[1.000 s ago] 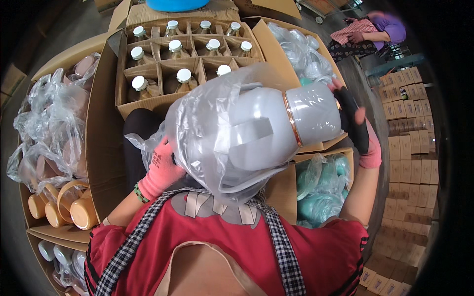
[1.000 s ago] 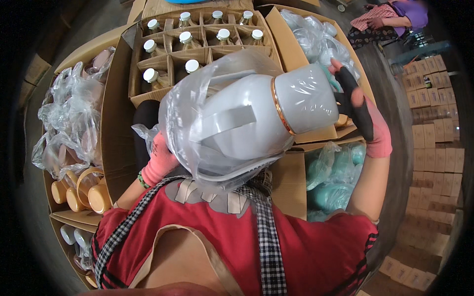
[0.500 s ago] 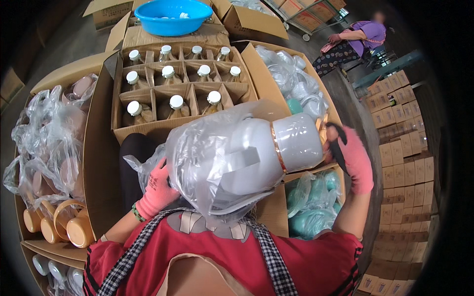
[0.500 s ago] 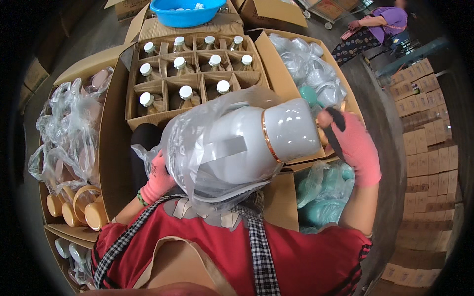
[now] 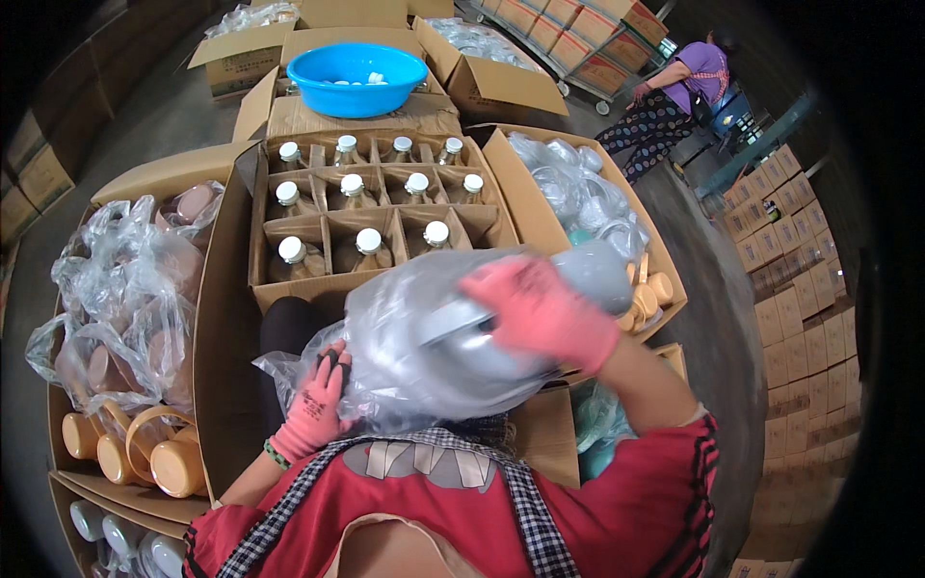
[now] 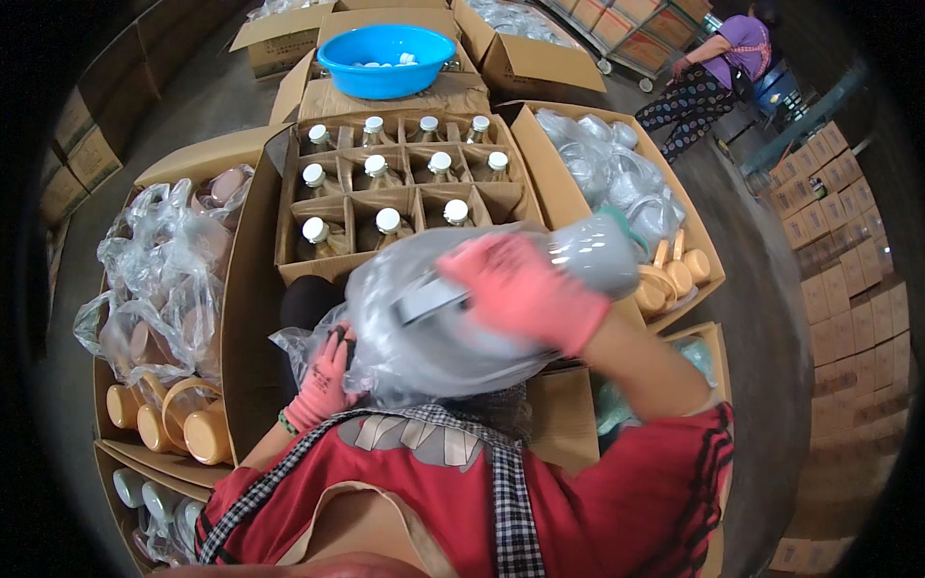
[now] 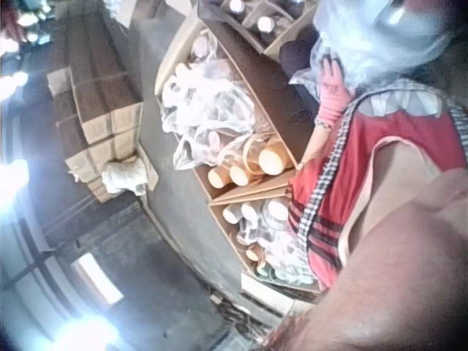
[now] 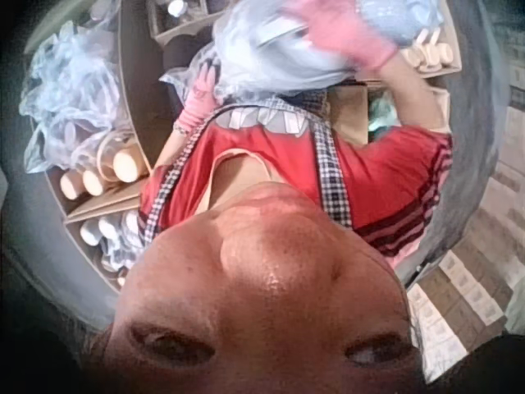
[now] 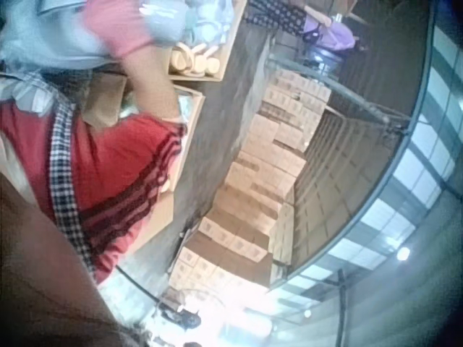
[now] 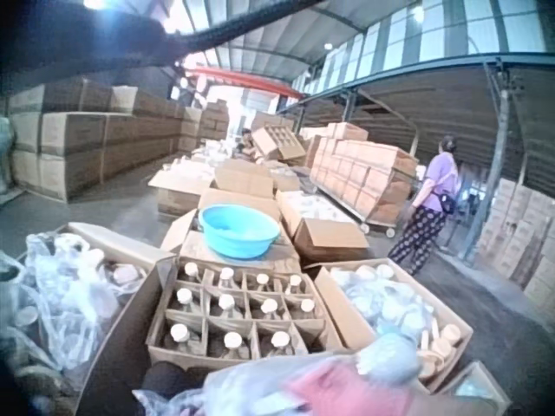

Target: The person assembles kitchen appliances by placing white caps on glass jars and then assembling a teal and a grey electric kettle. The person places the kettle parts into a plastic bag and puts them into a cardboard box.

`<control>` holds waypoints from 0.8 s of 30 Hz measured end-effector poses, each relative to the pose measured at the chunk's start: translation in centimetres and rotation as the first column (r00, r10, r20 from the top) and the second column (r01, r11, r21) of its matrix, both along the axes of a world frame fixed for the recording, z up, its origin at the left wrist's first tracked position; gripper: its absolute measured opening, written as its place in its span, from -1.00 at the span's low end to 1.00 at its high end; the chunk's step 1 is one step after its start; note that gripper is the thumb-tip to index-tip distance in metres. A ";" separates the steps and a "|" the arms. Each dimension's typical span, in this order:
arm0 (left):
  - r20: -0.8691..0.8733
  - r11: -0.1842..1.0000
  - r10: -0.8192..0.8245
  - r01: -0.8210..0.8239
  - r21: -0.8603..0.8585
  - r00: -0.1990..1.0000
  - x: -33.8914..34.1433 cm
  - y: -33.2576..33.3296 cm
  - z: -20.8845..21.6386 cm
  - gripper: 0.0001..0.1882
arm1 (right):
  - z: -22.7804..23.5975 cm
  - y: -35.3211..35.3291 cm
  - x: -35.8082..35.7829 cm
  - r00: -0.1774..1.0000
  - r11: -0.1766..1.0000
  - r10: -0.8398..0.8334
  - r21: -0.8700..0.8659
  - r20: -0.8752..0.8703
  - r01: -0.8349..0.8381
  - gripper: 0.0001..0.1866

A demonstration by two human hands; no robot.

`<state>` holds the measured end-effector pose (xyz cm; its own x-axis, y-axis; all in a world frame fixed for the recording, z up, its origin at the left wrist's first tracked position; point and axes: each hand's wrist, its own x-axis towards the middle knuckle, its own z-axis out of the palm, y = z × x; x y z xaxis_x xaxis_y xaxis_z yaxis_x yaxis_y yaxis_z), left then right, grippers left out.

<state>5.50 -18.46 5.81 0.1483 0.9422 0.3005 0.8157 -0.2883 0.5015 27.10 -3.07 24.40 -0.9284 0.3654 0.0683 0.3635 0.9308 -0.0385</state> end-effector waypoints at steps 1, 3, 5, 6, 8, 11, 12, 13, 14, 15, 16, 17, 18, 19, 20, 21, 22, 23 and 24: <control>0.099 0.998 0.058 -0.055 -0.035 0.993 -0.9 -0.2 -0.4 -0.32 | 1.8 1.1 0.5 0.994 0.989 -0.109 -0.103 -0.007 0.108 -0.56; 0.330 0.988 0.144 -0.117 -0.100 0.933 -2.0 -0.4 -2.3 -0.44 | 3.3 3.1 4.0 0.924 0.961 -0.246 0.050 -0.292 0.272 -0.60; 0.199 0.972 0.086 -0.038 -0.234 0.976 -1.3 -0.4 -2.9 -0.58 | 4.5 3.7 5.9 0.632 0.836 -0.506 -0.155 -0.587 0.526 -0.62; 0.196 0.942 -0.032 0.095 -0.322 0.980 -0.2 -0.4 -2.5 -0.60 | 5.6 3.4 5.9 0.547 0.791 -0.609 -0.388 -0.574 0.473 -0.62; 0.470 0.867 -0.341 0.466 -0.179 0.814 1.4 -0.9 -7.3 -0.64 | 6.6 2.1 3.9 0.394 0.671 -0.741 -0.623 -0.544 0.402 -0.62; 0.699 0.634 -0.540 0.773 -0.029 0.469 3.6 0.9 -9.4 -0.66 | 1.1 2.1 3.0 0.458 0.485 -0.786 -0.874 -0.415 0.040 -0.65; 0.636 0.622 -0.586 0.782 -0.044 0.502 3.9 1.5 -7.7 -0.67 | -5.0 3.6 3.8 0.540 0.653 -0.687 -0.739 -0.486 0.165 -0.67; 0.838 0.489 -0.274 0.819 -0.301 0.472 4.2 1.6 -2.8 -0.69 | -8.9 3.3 2.8 0.567 0.633 -0.668 -0.769 -0.482 0.092 -0.67; 0.823 0.460 -0.216 0.799 -0.389 0.525 4.2 1.2 -4.4 -0.70 | -12.3 2.8 1.5 0.597 0.608 -0.644 -0.794 -0.478 0.020 -0.67; 0.802 0.434 -0.149 0.767 -0.473 0.578 3.9 0.7 -6.3 -0.70 | -13.9 0.4 -1.3 0.587 0.350 -0.692 -0.907 -0.420 -0.235 -0.66; 0.749 0.542 -0.191 0.704 -0.459 0.635 3.0 0.0 -4.6 -0.68 | -14.8 -1.6 -2.2 0.564 0.243 -0.755 -0.942 -0.334 -0.232 -0.64; 0.687 0.642 -0.225 0.635 -0.429 0.691 2.2 -0.8 -2.8 -0.65 | -15.2 -3.4 -2.6 0.538 0.141 -0.807 -0.965 -0.242 -0.223 -0.63; 0.586 0.610 -0.196 0.566 -0.555 0.786 1.7 -1.2 -3.0 -0.64 | -16.7 -4.7 -2.3 0.549 0.242 -0.798 -0.967 -0.248 -0.085 -0.62; 0.471 0.571 -0.174 0.479 -0.667 0.864 1.1 -1.6 -3.2 -0.62 | -19.1 -5.8 -1.7 0.562 0.337 -0.789 -0.940 -0.250 0.055 -0.60; 0.319 0.570 -0.319 0.450 -0.688 0.892 -0.4 -1.6 -1.4 -0.58 | -22.6 -7.0 -0.3 0.532 0.170 -0.828 -0.984 -0.175 -0.059 -0.58; 0.381 0.556 -0.041 0.337 -0.759 0.924 -0.8 -1.9 1.1 -0.57 | -23.4 -7.9 0.4 0.571 0.177 -0.802 -0.983 -0.177 -0.055 -0.57; 0.487 0.509 0.068 0.390 -0.767 0.871 -2.3 -2.8 0.7 -0.56 | -24.1 -8.8 1.0 0.616 0.180 -0.766 -0.982 -0.180 -0.063 -0.56; 0.381 0.605 0.046 0.278 -0.746 0.923 -3.8 -3.9 1.2 -0.56 | -22.3 -9.5 1.2 0.715 0.356 -0.662 -0.934 -0.226 0.035 -0.55; 0.304 0.618 0.004 0.236 -0.750 0.953 -4.9 -3.4 4.3 -0.52 | -21.8 -9.0 1.1 0.794 0.280 -0.605 -0.951 -0.067 0.133 -0.56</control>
<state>0.63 -21.87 10.13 0.3067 0.8191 -0.4848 0.6134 0.2194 0.7587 28.16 -12.05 2.62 -0.6477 0.7146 -0.2644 0.3893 0.0121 -0.9210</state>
